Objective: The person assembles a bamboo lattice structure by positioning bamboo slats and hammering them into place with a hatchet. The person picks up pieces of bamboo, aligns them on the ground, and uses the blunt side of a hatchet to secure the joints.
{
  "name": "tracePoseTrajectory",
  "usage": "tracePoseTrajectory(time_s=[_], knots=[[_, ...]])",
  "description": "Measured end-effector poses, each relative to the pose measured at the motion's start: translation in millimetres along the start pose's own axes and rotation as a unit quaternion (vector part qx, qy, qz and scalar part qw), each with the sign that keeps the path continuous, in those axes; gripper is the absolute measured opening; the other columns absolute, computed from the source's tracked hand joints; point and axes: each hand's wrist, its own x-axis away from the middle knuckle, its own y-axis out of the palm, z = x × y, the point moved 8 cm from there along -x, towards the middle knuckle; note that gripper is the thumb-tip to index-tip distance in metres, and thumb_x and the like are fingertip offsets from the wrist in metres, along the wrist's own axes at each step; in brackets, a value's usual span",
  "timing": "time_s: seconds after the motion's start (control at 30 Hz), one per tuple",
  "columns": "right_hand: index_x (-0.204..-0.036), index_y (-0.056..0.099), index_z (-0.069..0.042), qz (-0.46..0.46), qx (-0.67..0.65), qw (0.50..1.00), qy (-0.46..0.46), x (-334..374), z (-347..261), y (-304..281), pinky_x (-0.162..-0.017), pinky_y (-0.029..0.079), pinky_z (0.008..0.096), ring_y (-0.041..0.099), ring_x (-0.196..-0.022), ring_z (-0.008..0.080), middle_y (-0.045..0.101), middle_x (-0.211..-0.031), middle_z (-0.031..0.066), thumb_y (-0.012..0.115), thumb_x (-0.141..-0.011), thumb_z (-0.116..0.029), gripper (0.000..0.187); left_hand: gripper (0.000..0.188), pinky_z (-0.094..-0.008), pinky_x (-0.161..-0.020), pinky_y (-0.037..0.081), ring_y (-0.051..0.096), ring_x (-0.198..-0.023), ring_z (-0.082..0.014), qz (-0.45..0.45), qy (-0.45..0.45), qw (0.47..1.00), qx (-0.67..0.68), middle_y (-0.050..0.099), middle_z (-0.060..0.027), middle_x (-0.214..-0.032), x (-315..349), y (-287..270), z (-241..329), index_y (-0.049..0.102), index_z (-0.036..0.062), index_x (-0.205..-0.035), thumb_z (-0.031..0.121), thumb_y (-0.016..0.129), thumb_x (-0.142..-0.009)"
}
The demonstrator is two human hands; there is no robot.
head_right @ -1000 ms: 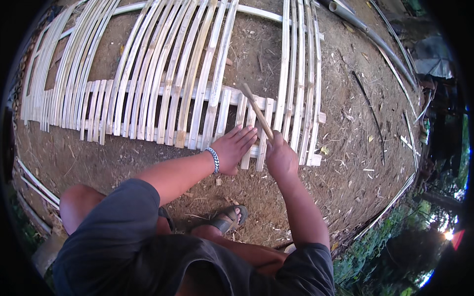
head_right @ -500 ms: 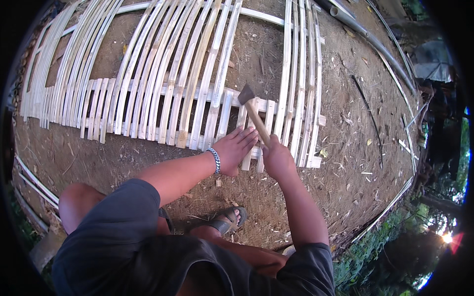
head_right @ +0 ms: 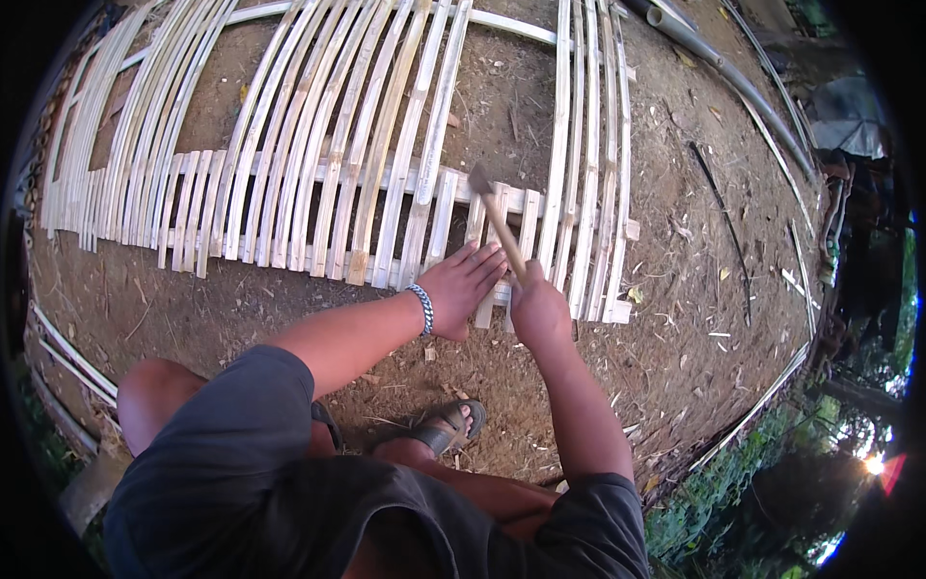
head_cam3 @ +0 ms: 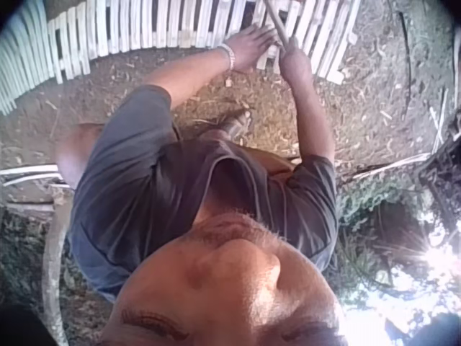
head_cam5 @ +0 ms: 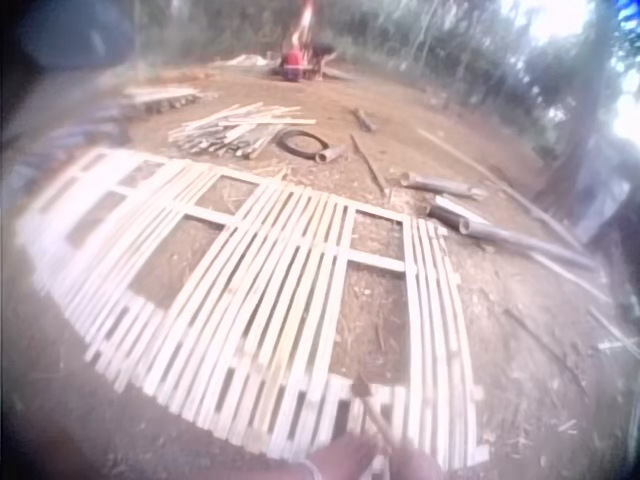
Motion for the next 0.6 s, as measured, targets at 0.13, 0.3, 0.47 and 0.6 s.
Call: tracePoseTrajectory(time_s=[0.13,0.3,0.47,0.6], knots=[[-0.127,0.045,0.001,0.062,0.025,0.993,-0.093,-2.8,-7.0,-6.4,-0.071,0.055,0.0548,0.068,-0.08,0.0464,0.068,-0.085,0.0281,0.055,-0.098,-0.022,0.037,0.109,-0.0456,-0.125,0.008,0.015,-0.152,-0.0321,0.001,0.004,1.0,-0.003,0.024,-0.0215,-0.16,0.5,3.3,-1.6,0.027,-0.0058,-0.151,0.05,0.072,-0.07],[-0.125,0.046,-0.003,0.202,-0.106,0.951,-0.211,16.8,-51.4,-39.8,-0.063,0.054,0.0516,0.067,-0.071,0.0467,0.067,-0.083,0.0277,0.055,-0.099,-0.024,0.035,0.106,-0.0462,-0.125,0.009,0.019,-0.151,-0.034,0.004,0.002,1.0,-0.007,0.03,-0.0229,-0.158,4.7,3.4,-2.6,0.029,-0.0067,-0.15,0.05,0.071,-0.07],[-0.124,0.047,-0.002,0.068,-0.008,0.994,-0.088,-14.5,-37.1,-5.3,-0.072,0.054,0.0532,0.068,-0.082,0.0445,0.068,-0.087,0.027,0.054,-0.099,-0.026,0.035,0.106,-0.047,-0.125,0.01,0.023,-0.149,-0.0349,-0.026,0.02,0.999,0.002,0.034,-0.0237,-0.155,-1.1,6.8,1.0,0.031,-0.0079,-0.149,0.051,0.071,-0.07],[-0.123,0.047,-0.002,0.02,0.037,0.995,-0.086,-22.5,-41.6,-14.3,-0.08,0.053,0.053,0.068,-0.089,0.0446,0.068,-0.09,0.0281,0.051,-0.1,-0.028,0.035,0.104,-0.0474,-0.125,0.009,0.023,-0.149,-0.0349,0.011,0.011,1.0,-0.009,0.034,-0.0233,-0.154,1.8,5.7,-4.9,0.033,-0.0078,-0.147,0.051,0.071,-0.071]])
